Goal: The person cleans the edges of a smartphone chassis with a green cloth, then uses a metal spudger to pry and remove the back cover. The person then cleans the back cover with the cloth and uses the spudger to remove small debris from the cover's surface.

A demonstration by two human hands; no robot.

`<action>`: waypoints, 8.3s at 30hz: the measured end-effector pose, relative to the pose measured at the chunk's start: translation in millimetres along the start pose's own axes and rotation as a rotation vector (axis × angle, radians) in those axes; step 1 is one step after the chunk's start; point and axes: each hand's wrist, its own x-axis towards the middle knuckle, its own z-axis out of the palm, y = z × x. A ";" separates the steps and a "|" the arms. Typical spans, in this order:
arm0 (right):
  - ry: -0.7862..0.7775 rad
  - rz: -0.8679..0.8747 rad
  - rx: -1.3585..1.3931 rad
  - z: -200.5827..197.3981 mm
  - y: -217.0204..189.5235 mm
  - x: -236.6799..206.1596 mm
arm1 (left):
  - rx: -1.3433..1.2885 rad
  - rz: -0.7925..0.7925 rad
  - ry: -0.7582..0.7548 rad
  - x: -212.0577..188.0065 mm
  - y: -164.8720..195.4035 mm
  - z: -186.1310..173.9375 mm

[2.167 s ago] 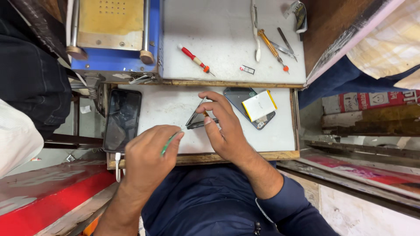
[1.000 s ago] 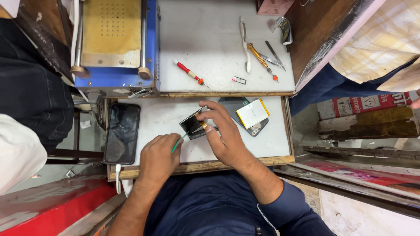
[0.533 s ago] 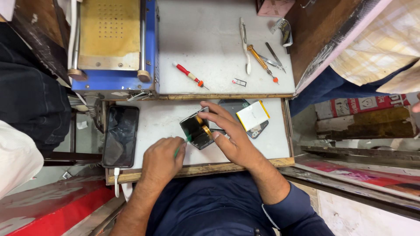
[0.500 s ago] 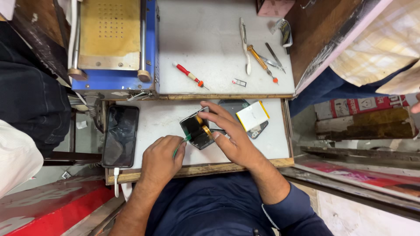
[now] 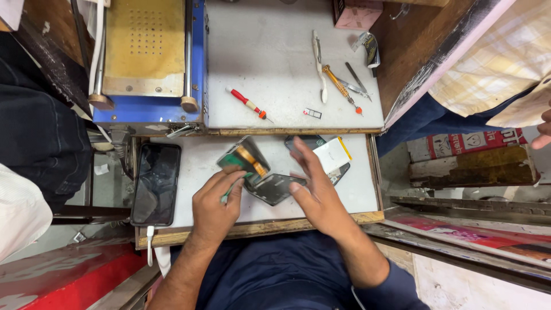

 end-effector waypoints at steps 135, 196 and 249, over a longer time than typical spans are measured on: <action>0.127 -0.176 -0.133 17.2 72.4 -27.6 | 0.821 -0.200 0.095 -59.1 -70.8 -150.3; 0.034 0.222 0.300 7.9 95.7 16.7 | -0.273 -0.350 -0.266 -25.6 -18.2 36.4; 0.029 0.287 0.272 12.2 76.7 18.2 | -0.349 -0.341 -0.247 -29.3 -22.0 34.3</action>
